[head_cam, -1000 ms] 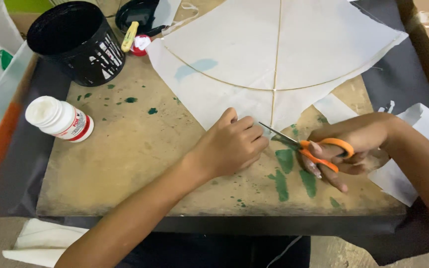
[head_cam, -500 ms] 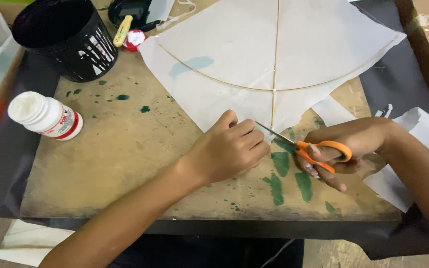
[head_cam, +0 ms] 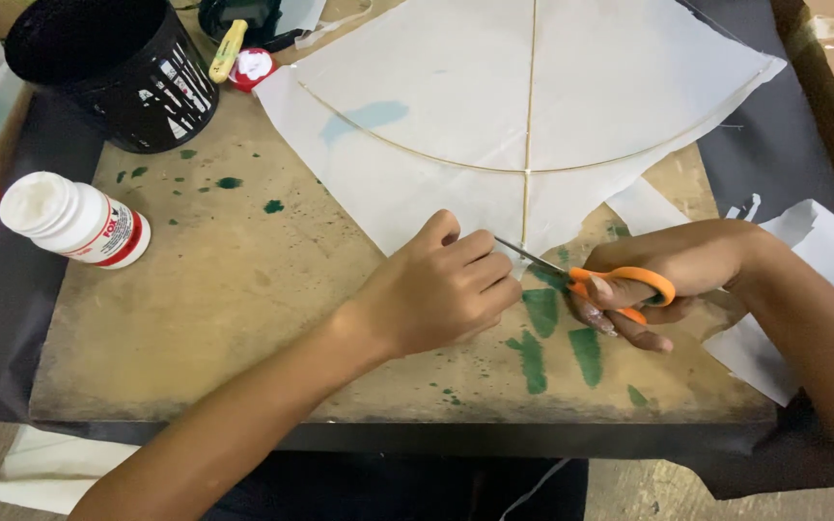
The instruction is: Trimming excess paper from a kite frame using scissors
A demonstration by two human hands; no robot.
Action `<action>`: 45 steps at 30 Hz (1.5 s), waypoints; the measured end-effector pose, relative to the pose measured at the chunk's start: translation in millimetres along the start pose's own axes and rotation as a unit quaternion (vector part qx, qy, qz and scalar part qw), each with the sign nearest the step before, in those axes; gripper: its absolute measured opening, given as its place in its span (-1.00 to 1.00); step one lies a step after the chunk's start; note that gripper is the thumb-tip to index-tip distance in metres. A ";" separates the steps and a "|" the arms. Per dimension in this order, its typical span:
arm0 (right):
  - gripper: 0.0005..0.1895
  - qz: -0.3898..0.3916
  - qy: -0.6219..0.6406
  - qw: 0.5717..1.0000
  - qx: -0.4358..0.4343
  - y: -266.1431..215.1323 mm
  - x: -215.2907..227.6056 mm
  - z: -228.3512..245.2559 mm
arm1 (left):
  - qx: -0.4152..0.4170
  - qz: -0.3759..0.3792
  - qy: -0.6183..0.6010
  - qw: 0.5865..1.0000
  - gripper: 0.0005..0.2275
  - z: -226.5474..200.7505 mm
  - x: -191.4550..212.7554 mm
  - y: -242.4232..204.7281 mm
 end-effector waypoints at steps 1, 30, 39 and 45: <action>-0.21 0.000 0.000 1.000 0.000 0.7 -0.8 0.1 | 0.000 -0.001 0.000 1.000 -0.73 -0.2 1.2 0.6; -0.28 0.010 -0.026 0.999 0.038 5.4 6.7 -10.2 | 0.000 0.009 -0.018 1.000 -0.71 -2.5 -1.7 -0.5; -0.33 -0.004 -0.022 1.000 0.016 9.1 7.9 -19.7 | 0.003 0.007 -0.004 1.000 -0.72 -2.2 2.0 2.0; -0.36 0.003 -0.081 0.996 -0.029 4.1 2.1 -7.3 | 0.005 -0.002 -0.004 1.000 -0.72 -1.8 2.6 1.0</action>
Point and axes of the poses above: each hand's wrist, its own y-axis towards the middle knuckle, its own x-axis out of the back of the hand, z = x × y, the point moved 5 cm from there along y, towards the middle knuckle, and after that the axes turned 8 degrees about -x, right-handed, at the moved point
